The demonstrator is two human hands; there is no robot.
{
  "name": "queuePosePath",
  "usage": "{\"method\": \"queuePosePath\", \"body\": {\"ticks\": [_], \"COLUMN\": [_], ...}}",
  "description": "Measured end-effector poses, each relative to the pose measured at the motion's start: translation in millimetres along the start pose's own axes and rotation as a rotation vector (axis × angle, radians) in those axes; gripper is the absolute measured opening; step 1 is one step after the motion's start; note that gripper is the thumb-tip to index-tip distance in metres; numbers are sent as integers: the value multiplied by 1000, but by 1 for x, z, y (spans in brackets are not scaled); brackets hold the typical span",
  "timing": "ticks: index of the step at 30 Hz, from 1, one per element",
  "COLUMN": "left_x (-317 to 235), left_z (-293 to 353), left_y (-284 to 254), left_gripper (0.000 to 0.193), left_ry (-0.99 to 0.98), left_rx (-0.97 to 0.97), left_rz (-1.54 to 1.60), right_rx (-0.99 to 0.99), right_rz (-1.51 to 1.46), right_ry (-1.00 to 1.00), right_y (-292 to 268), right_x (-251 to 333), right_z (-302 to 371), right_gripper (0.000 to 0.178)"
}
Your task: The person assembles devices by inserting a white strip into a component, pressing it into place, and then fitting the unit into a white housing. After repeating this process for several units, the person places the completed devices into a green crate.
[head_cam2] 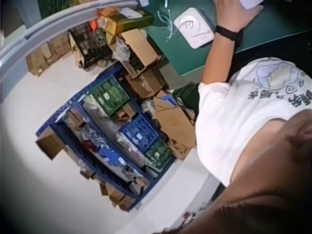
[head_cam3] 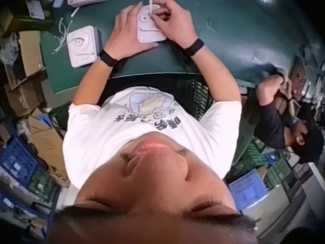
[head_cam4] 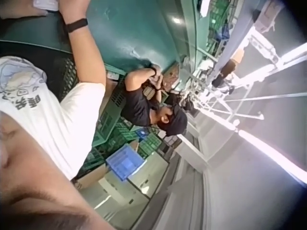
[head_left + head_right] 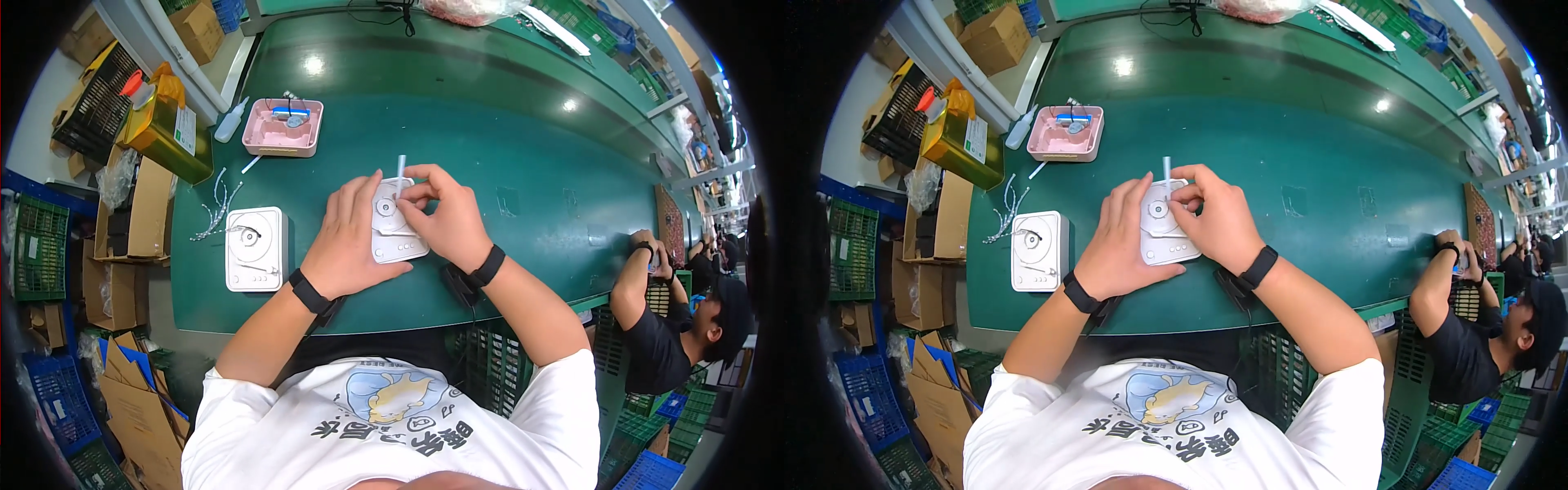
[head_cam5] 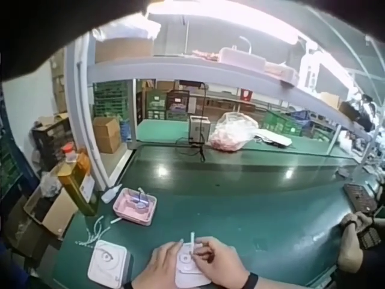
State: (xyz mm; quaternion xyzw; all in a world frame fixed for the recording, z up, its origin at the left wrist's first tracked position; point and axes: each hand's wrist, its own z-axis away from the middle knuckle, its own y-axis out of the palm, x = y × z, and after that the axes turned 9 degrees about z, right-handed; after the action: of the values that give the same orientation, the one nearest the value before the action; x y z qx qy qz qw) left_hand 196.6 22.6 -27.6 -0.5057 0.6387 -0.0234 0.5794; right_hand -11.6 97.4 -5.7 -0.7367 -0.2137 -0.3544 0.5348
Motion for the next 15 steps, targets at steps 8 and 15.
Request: {"method": "queuePosePath", "body": {"ticks": [8,15], "left_x": [2,-5], "left_z": [-32,-34], "left_y": [-10,-40], "left_gripper": [63,17], "left_ry": [-90,-166], "left_rx": [-92,-60], "left_rz": [99,-127], "right_rx": [-66,-3], "right_rz": [29,227], "right_ry": [-144,-264], "right_y": [12,-2], "right_x": [-8,1], "right_z": [-1,0], "right_gripper": [37,26]}}
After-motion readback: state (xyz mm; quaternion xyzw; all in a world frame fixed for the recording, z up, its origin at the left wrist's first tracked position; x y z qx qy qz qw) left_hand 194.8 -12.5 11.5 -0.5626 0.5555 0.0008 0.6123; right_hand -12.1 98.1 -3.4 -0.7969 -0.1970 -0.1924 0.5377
